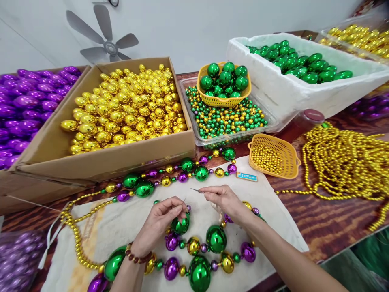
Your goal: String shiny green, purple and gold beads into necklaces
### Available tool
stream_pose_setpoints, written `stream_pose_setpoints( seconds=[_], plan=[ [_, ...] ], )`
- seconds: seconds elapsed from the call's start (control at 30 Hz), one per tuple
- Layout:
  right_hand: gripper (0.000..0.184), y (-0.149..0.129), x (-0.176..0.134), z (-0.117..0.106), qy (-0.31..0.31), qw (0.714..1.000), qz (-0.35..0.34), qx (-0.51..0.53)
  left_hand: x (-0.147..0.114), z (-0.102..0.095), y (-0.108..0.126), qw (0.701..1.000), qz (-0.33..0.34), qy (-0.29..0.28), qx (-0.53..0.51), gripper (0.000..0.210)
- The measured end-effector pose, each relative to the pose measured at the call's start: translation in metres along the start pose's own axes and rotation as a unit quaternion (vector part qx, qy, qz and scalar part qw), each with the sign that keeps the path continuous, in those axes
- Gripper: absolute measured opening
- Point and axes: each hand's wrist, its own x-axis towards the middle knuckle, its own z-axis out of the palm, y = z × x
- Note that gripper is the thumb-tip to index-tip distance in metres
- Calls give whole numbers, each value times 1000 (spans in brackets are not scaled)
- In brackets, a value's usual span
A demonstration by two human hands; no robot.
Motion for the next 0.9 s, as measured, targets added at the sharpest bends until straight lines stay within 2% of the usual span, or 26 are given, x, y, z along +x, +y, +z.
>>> stream_pose_setpoints(
  seconds=[0.1, 0.2, 0.3, 0.37, 0.43, 0.47, 0.53, 0.57, 0.6, 0.67, 0.73, 0.77, 0.83, 0.9],
  plan=[
    [33, -3, -12, -24, 36, 993, -65, -89, -1, 0, 0, 1000, -4, 13, -25, 14],
    [32, 2, -36, -69, 92, 956, -123, -249, -1, 1, -1, 995, 1, 55, -87, 13],
    [30, 22, -60, -121, 162, 901, -100, -391, -2, 1, -5, 982, 13, 104, -155, 12],
    [31, 37, -71, -148, 182, 854, -94, -478, -2, 2, -7, 975, 17, 125, -182, 11],
    [30, 45, -76, -159, 180, 811, -110, -546, -4, 2, -8, 971, 20, 137, -194, 11],
    [29, 45, -76, -158, 184, 792, -123, -570, -4, 2, -8, 971, 23, 140, -194, 11],
    [24, 36, -72, -142, 200, 775, -157, -578, -7, 3, -6, 972, 25, 139, -185, 11],
    [22, 27, -68, -128, 208, 783, -179, -558, -8, 4, -4, 974, 25, 135, -178, 11],
    [19, 18, -62, -109, 204, 805, -205, -517, -9, 4, -3, 976, 24, 131, -170, 11],
    [16, 1, -47, -64, 166, 876, -245, -380, -10, 6, 0, 980, 25, 122, -157, 12],
    [14, -10, -29, -15, 99, 935, -251, -230, -11, 8, 3, 981, 28, 119, -148, 12],
    [14, -12, -21, 8, 73, 954, -239, -167, -11, 9, 4, 982, 31, 121, -145, 12],
    [14, -10, -6, 46, 67, 976, -201, -55, -11, 10, 6, 982, 34, 127, -138, 12],
    [13, -4, 4, 71, 70, 984, -158, 44, -11, 10, 7, 982, 34, 128, -131, 13]
  ],
)
